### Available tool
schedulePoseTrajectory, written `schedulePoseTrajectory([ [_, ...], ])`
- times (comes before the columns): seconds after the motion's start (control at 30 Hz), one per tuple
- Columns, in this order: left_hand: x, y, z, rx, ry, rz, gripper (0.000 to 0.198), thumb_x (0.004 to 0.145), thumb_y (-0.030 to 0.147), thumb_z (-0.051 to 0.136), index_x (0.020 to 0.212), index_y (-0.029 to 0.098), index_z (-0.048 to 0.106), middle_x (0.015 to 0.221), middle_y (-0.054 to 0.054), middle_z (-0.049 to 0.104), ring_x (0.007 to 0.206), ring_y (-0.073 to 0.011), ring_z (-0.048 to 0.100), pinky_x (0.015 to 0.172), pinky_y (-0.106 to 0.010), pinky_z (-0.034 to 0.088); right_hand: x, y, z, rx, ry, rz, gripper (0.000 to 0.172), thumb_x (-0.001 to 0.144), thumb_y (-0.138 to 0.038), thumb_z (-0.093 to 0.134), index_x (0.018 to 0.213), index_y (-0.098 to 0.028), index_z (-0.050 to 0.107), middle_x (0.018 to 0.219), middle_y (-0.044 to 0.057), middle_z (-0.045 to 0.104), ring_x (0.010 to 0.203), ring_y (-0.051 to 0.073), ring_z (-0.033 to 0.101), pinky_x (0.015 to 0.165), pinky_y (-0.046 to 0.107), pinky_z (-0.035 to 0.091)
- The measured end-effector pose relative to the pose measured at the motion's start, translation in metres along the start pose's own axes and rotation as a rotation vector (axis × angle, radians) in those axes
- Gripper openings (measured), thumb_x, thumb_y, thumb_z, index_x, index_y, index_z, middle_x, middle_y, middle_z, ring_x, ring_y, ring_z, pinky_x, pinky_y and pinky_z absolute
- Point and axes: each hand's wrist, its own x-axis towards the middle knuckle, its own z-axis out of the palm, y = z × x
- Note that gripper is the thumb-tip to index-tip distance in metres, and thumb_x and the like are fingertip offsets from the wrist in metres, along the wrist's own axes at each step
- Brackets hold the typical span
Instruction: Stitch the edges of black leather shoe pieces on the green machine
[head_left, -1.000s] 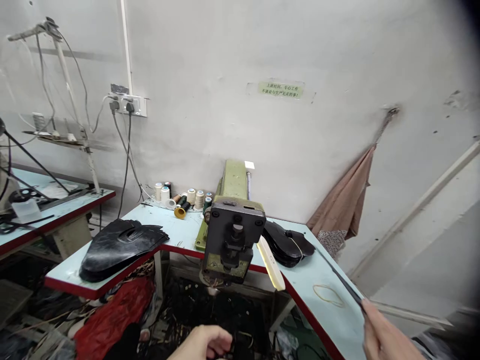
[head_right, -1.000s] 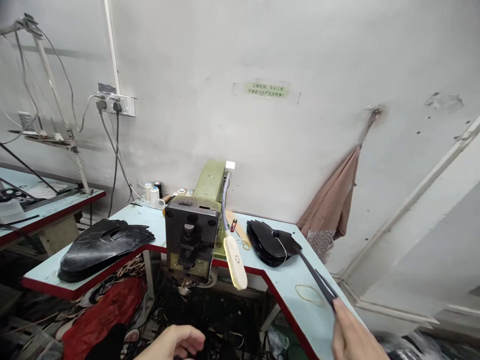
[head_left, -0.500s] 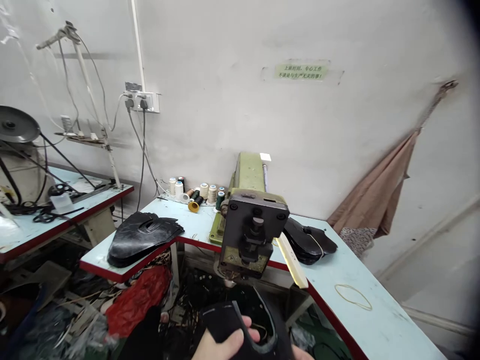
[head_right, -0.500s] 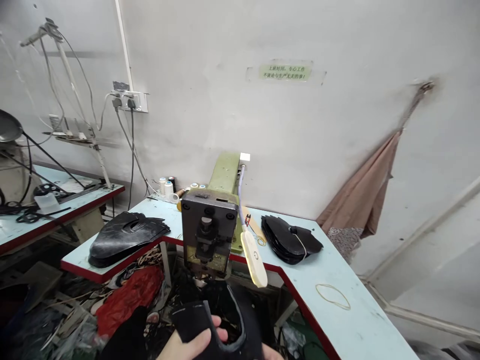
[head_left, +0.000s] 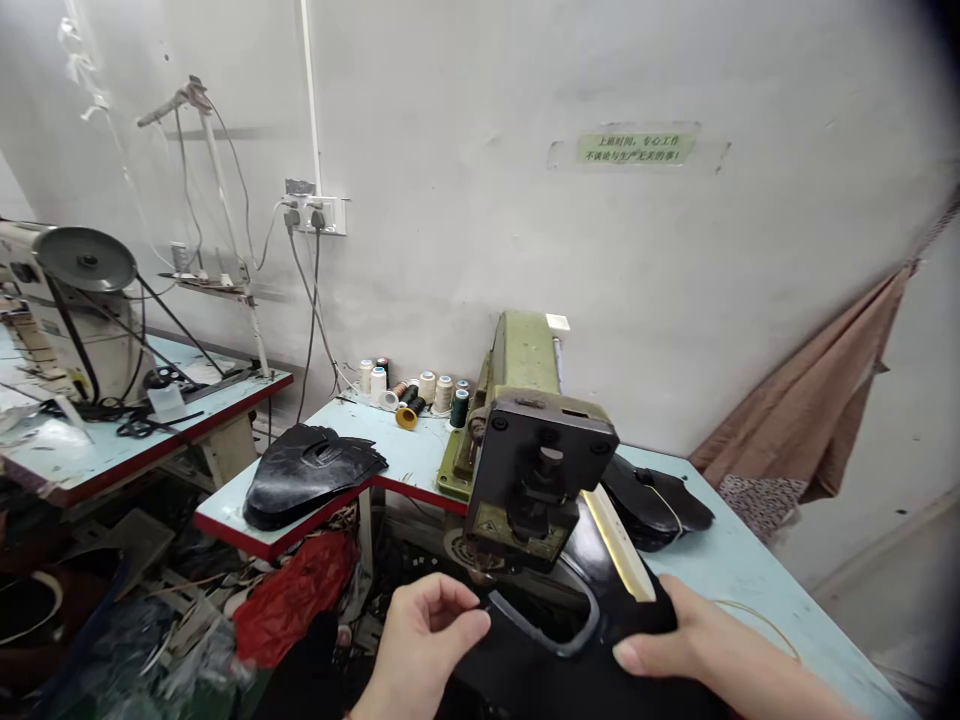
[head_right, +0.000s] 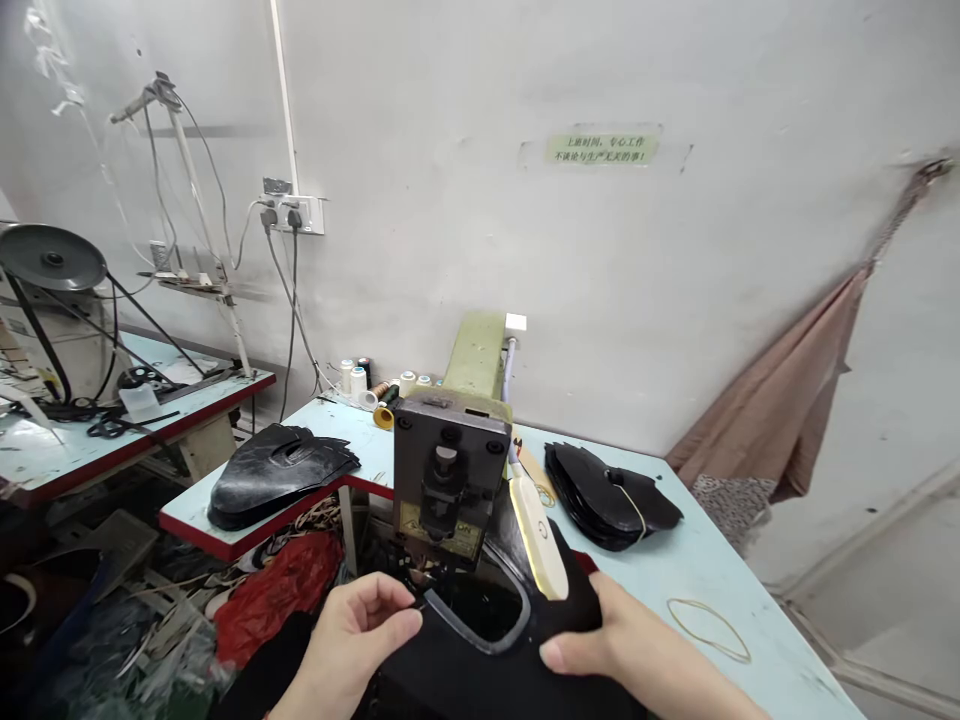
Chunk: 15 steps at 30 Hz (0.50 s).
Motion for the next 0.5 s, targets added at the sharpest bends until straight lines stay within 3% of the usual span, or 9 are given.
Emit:
schedulePoseTrajectory([
  [0.1,0.003,0.003,0.006,-0.008,0.054,0.011,0.029,0.056,0.039,0.083,0.065,0.017,0.066,0.061,0.001,0.061,0.060,-0.0113,0.051,0.060,-0.024,0.040,0.008,-0.021,-0.007,-0.166,0.043,0.003,0.036,0.048,-0.028,0.077,0.082,-0.021,0.068,0.084,0.004,0.075,0.090,0.032,0.068,0.074,0.033,0.052],
  [0.27,0.006,0.003,0.008,-0.015,0.101,0.007,0.034,0.057,0.044,0.082,0.063,0.016,0.064,0.062,0.000,0.061,0.061,-0.0116,0.051,0.060,-0.024,0.040,0.024,-0.035,-0.011,-0.409,0.163,-0.074,0.033,0.046,-0.032,0.081,0.073,-0.020,0.064,0.079,0.003,0.072,0.086,0.029,0.064,0.070,0.030,0.049],
  [0.4,0.008,0.004,0.003,-0.032,0.115,0.026,0.036,0.058,0.046,0.083,0.065,0.016,0.064,0.063,0.000,0.061,0.062,-0.0115,0.051,0.061,-0.024,0.040,0.030,-0.043,-0.006,-0.351,0.085,-0.114,0.027,0.046,-0.026,0.082,0.065,-0.018,0.065,0.066,0.000,0.067,0.072,0.024,0.061,0.059,0.027,0.046],
  [0.5,0.011,0.005,-0.004,-0.025,0.135,0.054,0.035,0.060,0.046,0.083,0.066,0.016,0.065,0.065,0.000,0.061,0.063,-0.0120,0.051,0.062,-0.024,0.041,0.030,-0.049,0.005,-0.155,0.055,-0.196,0.023,0.042,-0.017,0.084,0.059,-0.017,0.067,0.065,0.001,0.069,0.069,0.024,0.062,0.059,0.028,0.047],
])
